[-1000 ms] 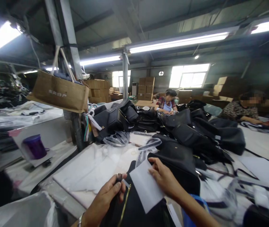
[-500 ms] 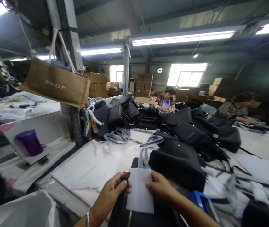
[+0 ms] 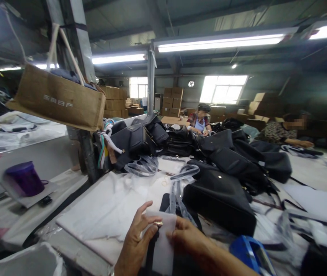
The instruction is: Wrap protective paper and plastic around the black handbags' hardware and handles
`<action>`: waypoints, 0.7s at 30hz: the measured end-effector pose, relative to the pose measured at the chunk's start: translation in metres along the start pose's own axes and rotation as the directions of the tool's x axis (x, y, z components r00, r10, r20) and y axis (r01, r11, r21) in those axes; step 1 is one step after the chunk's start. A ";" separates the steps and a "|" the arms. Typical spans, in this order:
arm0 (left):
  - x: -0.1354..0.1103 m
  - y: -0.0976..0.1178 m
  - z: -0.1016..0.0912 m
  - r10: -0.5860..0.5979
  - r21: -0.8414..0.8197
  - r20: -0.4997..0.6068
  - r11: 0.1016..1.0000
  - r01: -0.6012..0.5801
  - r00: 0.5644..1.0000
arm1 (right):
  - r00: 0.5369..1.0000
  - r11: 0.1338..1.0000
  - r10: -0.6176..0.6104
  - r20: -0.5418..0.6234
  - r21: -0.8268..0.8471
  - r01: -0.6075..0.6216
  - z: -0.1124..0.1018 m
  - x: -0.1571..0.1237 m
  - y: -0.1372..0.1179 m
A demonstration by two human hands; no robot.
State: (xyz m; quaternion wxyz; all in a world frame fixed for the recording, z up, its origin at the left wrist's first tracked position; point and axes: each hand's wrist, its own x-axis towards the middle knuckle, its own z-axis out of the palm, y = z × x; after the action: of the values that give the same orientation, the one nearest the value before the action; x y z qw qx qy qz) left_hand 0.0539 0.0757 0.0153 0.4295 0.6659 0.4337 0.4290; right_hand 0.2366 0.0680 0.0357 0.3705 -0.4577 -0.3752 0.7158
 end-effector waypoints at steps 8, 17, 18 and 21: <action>0.002 -0.019 -0.006 0.035 -0.132 0.098 0.991 -0.022 0.995 | 0.992 0.995 0.075 -0.098 -0.056 -0.081 0.012 0.002 0.004; 0.008 -0.034 -0.015 -0.248 -0.402 -0.002 0.887 0.227 0.969 | 0.993 0.991 0.092 -0.077 -0.095 -0.100 0.028 0.009 -0.001; 0.007 -0.033 -0.014 -0.303 -0.459 -0.009 0.848 0.265 0.953 | 0.993 0.990 0.089 -0.075 -0.101 -0.097 0.028 0.010 -0.001; 0.004 -0.023 -0.008 -0.460 -0.590 0.002 0.717 0.372 0.888 | 0.995 0.991 0.070 -0.071 -0.105 -0.077 0.027 0.013 0.003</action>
State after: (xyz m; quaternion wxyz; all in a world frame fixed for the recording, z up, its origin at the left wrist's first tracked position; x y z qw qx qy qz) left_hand 0.0426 0.0866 -0.0031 0.6626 0.3566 0.4522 0.4788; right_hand 0.2068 0.0728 0.0360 0.3311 -0.5143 -0.3835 0.6920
